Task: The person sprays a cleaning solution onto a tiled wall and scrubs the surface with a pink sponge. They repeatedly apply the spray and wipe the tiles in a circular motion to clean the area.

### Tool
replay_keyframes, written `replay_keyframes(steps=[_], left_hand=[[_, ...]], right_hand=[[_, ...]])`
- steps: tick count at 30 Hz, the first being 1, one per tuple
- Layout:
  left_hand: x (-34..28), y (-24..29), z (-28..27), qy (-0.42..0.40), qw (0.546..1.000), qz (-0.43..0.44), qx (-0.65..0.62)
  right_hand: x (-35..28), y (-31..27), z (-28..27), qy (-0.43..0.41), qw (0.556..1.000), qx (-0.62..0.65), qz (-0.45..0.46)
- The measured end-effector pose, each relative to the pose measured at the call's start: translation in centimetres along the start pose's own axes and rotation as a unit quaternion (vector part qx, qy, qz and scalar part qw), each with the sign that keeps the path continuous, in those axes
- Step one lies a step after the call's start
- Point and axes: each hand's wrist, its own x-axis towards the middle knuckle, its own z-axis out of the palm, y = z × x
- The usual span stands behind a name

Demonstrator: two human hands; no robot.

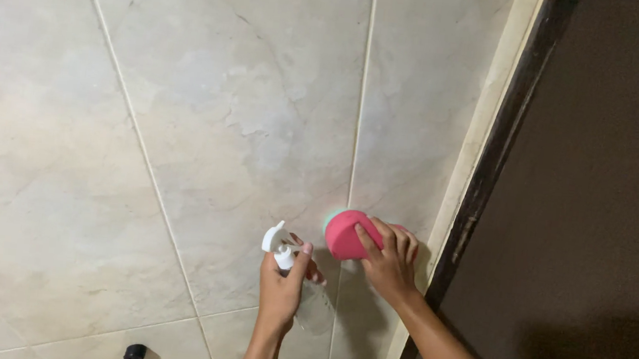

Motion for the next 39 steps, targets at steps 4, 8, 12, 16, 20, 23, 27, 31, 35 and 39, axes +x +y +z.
replay_keyframes(steps=[4, 8, 12, 16, 20, 23, 27, 31, 35, 39], left_hand=[[-1.1, 3.8, 0.4, 0.026, 0.999, -0.024, -0.020], [-2.0, 4.0, -1.2, 0.035, 0.998, -0.039, 0.028], [-2.5, 3.7, -2.7, 0.042, 0.998, -0.036, 0.033], [-3.2, 3.8, -3.9, 0.055, 0.996, -0.024, 0.064], [-3.9, 3.8, -5.0, 0.074, 0.996, -0.029, 0.031], [-4.1, 4.3, -5.6, 0.082, 0.997, -0.014, 0.003], [-4.1, 7.2, -6.8, 0.114, 0.993, 0.019, 0.019], [-3.7, 6.5, -10.0, 0.133, 0.989, 0.051, 0.035], [-4.0, 7.9, -10.8, 0.203, 0.979, 0.032, -0.002], [-4.8, 8.1, -12.0, 0.191, 0.981, 0.018, 0.016]], right_hand=[[2.5, 1.8, 0.2, 0.032, 0.999, 0.005, 0.008], [9.4, 2.8, -2.6, 0.092, 0.993, 0.009, 0.076], [15.8, 1.8, -5.4, 0.159, 0.981, 0.034, 0.106], [16.5, -2.3, -5.5, 0.146, 0.986, 0.020, 0.075], [12.3, -6.9, -2.9, 0.044, 0.989, -0.026, -0.136], [7.9, -8.8, -0.6, 0.017, 0.975, -0.020, -0.220], [4.7, -10.1, 0.8, 0.016, 0.969, 0.009, -0.247], [5.1, -10.2, 1.1, 0.015, 0.971, 0.000, -0.241], [9.2, -9.7, 0.8, 0.039, 0.979, -0.007, -0.200], [17.6, -10.2, -3.8, 0.105, 0.989, -0.020, -0.098]])
